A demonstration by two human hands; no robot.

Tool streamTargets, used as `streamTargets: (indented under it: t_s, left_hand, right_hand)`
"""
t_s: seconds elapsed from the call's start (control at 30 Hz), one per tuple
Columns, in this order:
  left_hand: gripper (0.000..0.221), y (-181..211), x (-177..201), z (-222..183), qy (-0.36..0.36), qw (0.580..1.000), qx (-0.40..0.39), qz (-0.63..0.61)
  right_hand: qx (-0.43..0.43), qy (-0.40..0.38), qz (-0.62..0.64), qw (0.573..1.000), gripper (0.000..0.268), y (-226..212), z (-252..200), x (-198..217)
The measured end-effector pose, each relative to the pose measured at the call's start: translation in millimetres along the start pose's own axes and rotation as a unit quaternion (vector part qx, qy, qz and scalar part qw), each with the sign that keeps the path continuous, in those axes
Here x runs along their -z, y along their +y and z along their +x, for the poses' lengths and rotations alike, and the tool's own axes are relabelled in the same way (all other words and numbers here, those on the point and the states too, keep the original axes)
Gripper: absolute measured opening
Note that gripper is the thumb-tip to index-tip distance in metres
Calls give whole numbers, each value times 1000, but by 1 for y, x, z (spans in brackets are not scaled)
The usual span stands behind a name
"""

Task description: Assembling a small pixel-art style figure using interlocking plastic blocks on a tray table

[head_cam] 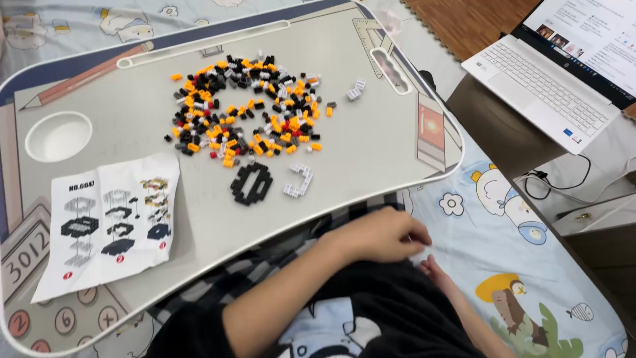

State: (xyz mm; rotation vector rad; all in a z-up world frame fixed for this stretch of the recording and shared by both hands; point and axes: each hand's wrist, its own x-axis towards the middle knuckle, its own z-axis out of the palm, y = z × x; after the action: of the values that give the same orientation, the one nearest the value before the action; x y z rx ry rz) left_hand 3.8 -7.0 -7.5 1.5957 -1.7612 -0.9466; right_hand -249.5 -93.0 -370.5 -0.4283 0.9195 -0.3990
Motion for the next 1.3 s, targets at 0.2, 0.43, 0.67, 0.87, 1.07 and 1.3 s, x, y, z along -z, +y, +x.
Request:
streamTargets:
  t_s: [0.2, 0.43, 0.67, 0.87, 1.07, 1.3]
  left_hand:
    - [25, -36, -17, 21, 22, 998, 44, -42]
    - [22, -27, -11, 8, 19, 998, 60, -18]
    - [25, 10, 8, -13, 57, 997, 43, -36]
    - [26, 70, 65, -93, 100, 994, 52, 13]
    - [26, 54, 70, -228, 219, 967, 108, -72]
    - [27, 28, 43, -277, 276, 883, 249, -286]
  right_hand:
    - [25, 15, -42, 999, 24, -1, 46, -2]
    - [72, 55, -76, 993, 26, -55, 32, 2]
    - [257, -94, -186, 944, 23, -188, -138, -212]
    - [241, -169, -384, 875, 21, -221, -231, -392]
    - [190, -202, -722, 633, 22, -204, -187, -471]
    - [310, -267, -696, 591, 20, -170, -152, -479]
